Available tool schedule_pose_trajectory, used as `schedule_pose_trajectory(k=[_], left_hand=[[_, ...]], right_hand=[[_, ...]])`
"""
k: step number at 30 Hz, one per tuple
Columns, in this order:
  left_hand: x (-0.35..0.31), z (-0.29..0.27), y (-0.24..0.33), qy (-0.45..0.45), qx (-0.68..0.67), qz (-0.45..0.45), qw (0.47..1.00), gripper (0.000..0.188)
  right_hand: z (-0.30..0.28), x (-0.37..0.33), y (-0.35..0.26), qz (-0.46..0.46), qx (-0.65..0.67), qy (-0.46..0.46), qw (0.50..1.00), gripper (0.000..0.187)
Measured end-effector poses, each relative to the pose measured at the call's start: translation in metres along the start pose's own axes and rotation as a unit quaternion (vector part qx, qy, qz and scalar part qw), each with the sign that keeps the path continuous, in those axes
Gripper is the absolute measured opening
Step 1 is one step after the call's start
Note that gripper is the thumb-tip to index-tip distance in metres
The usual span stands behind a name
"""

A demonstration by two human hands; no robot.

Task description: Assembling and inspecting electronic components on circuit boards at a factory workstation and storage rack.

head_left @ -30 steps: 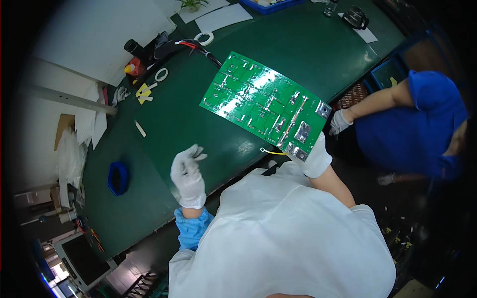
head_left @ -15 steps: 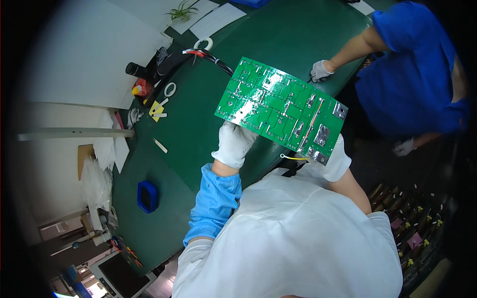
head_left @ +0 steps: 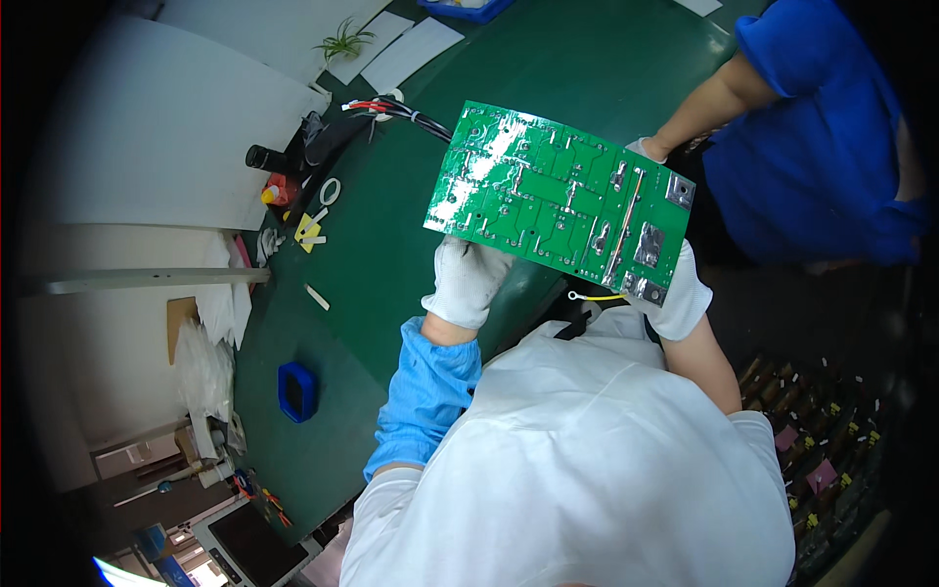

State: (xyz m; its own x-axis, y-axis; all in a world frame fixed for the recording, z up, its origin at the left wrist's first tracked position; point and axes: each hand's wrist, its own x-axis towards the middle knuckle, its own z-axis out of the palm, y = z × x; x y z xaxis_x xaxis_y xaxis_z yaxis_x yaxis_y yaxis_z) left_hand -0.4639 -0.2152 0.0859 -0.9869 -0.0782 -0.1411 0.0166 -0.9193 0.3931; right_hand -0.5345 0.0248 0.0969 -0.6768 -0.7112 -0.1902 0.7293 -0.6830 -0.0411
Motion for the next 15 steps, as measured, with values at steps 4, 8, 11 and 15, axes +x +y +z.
schedule_pose_trajectory(k=[4,8,11,15], left_hand=[[0.004,0.009,-0.004,0.067,0.029,0.001,0.997,0.04],[0.007,0.015,-0.009,0.057,0.013,0.007,0.998,0.04],[0.012,0.015,-0.01,0.046,0.004,-0.005,0.999,0.04],[0.021,0.026,-0.016,0.055,-0.014,-0.012,0.998,0.039]], right_hand=[[-0.004,0.0,-0.001,-0.013,-0.02,0.007,1.0,0.036],[0.003,-0.003,-0.004,-0.01,-0.025,0.032,0.999,0.037],[0.012,-0.005,-0.008,-0.021,-0.026,0.041,0.999,0.037],[0.014,-0.007,-0.018,-0.011,-0.011,0.014,1.0,0.037]])
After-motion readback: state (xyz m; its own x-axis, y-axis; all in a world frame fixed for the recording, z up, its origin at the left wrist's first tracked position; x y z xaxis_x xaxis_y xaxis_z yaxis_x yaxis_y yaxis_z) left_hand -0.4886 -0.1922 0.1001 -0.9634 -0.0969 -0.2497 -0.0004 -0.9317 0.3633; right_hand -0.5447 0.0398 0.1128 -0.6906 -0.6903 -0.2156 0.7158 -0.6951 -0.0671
